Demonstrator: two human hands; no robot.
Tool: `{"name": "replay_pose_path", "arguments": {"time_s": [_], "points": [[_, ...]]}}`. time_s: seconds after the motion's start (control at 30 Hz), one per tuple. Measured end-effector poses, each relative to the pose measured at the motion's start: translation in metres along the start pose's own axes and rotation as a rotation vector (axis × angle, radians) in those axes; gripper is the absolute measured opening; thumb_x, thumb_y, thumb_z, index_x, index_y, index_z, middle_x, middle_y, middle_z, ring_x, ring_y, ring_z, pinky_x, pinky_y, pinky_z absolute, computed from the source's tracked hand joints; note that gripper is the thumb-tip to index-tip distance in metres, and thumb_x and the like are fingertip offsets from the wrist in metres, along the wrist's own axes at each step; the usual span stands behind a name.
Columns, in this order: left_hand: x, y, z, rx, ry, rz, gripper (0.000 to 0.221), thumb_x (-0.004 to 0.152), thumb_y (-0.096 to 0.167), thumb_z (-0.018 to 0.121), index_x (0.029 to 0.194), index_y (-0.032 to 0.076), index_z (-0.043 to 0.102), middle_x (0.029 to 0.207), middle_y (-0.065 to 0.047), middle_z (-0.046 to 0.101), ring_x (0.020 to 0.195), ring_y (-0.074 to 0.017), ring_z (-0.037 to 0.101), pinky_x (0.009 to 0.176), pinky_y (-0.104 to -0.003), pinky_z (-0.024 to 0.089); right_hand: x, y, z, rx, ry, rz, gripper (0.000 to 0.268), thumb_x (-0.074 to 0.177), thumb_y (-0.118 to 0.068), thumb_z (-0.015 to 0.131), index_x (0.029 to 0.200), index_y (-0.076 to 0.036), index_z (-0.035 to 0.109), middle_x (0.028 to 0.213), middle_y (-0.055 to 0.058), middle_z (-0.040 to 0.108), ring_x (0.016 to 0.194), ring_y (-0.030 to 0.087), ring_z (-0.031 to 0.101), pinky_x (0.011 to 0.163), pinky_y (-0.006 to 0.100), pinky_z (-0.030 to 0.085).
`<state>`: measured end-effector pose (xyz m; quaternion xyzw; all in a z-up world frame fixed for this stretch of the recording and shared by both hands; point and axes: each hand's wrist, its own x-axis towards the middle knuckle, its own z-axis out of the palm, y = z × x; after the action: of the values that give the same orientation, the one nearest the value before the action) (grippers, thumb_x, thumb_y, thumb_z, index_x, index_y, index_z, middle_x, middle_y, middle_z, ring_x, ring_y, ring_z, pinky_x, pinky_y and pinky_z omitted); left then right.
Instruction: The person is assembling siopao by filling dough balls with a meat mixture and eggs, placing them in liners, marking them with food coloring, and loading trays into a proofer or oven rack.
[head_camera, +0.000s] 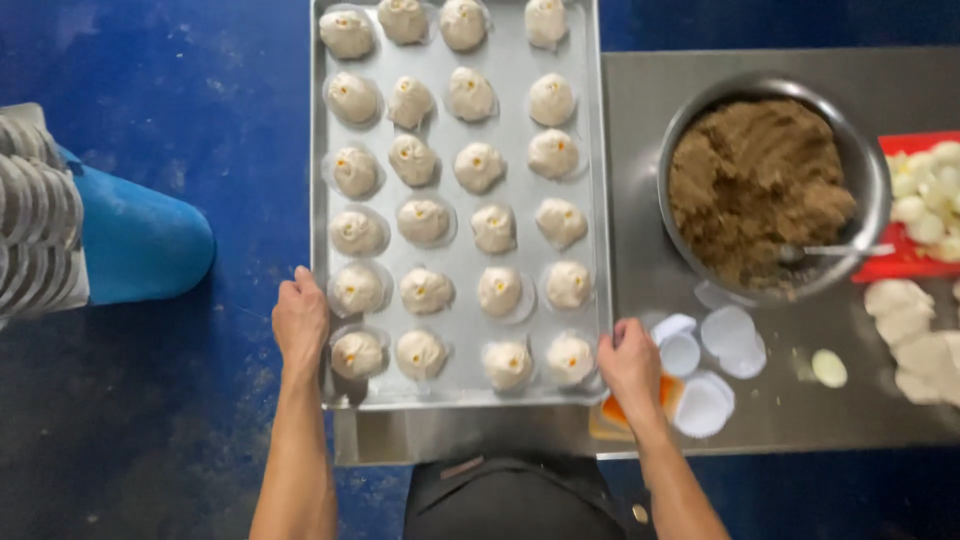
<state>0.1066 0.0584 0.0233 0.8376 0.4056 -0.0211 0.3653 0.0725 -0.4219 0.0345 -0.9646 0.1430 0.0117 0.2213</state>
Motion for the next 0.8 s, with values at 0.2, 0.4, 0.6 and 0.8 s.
{"name": "replay_pose_path", "arguments": {"time_s": [0.2,0.4,0.6,0.8], "points": [[0.021,-0.006,-0.021,0.133,-0.201,-0.061,0.085,0.106,0.064,0.026,0.109,-0.009,0.069,0.113,-0.040,0.064,0.119,-0.0542,0.057,0.104,-0.055,0.042,0.014,-0.007,-0.046,0.152,-0.291,0.136,0.024,0.081,-0.025,0.069,0.084,-0.001,0.066,0.069,0.017,0.068,0.064,0.029,0.065,0.064,0.041,0.052],[0.011,0.036,-0.036,-0.239,-0.377,-0.441,0.088,0.105,0.071,0.027,0.134,-0.004,0.063,0.132,-0.037,0.049,0.126,-0.0550,0.040,0.103,-0.067,0.030,0.018,-0.005,-0.037,0.679,-0.369,0.319,0.042,0.101,-0.030,0.068,0.077,0.003,0.063,0.066,-0.002,0.049,0.063,0.009,0.042,0.051,0.031,0.036],[0.019,0.061,-0.044,-0.375,-0.469,-0.335,0.085,0.100,0.072,0.027,0.150,0.007,0.050,0.142,-0.014,0.058,0.128,-0.0291,0.054,0.104,-0.048,0.042,0.010,-0.050,-0.061,0.460,-0.269,0.238,0.028,0.092,-0.028,0.069,0.082,-0.002,0.074,0.057,-0.001,0.057,0.057,0.009,0.047,0.050,0.032,0.041],[0.028,0.033,-0.068,-0.406,-0.402,-0.283,0.094,0.102,0.072,0.024,0.143,-0.007,0.055,0.136,-0.025,0.062,0.128,-0.0369,0.058,0.109,-0.046,0.042,-0.044,-0.047,-0.052,0.513,-0.166,0.163,0.027,0.090,-0.026,0.069,0.080,0.000,0.072,0.060,0.001,0.063,0.057,0.009,0.053,0.054,0.033,0.047]]}}
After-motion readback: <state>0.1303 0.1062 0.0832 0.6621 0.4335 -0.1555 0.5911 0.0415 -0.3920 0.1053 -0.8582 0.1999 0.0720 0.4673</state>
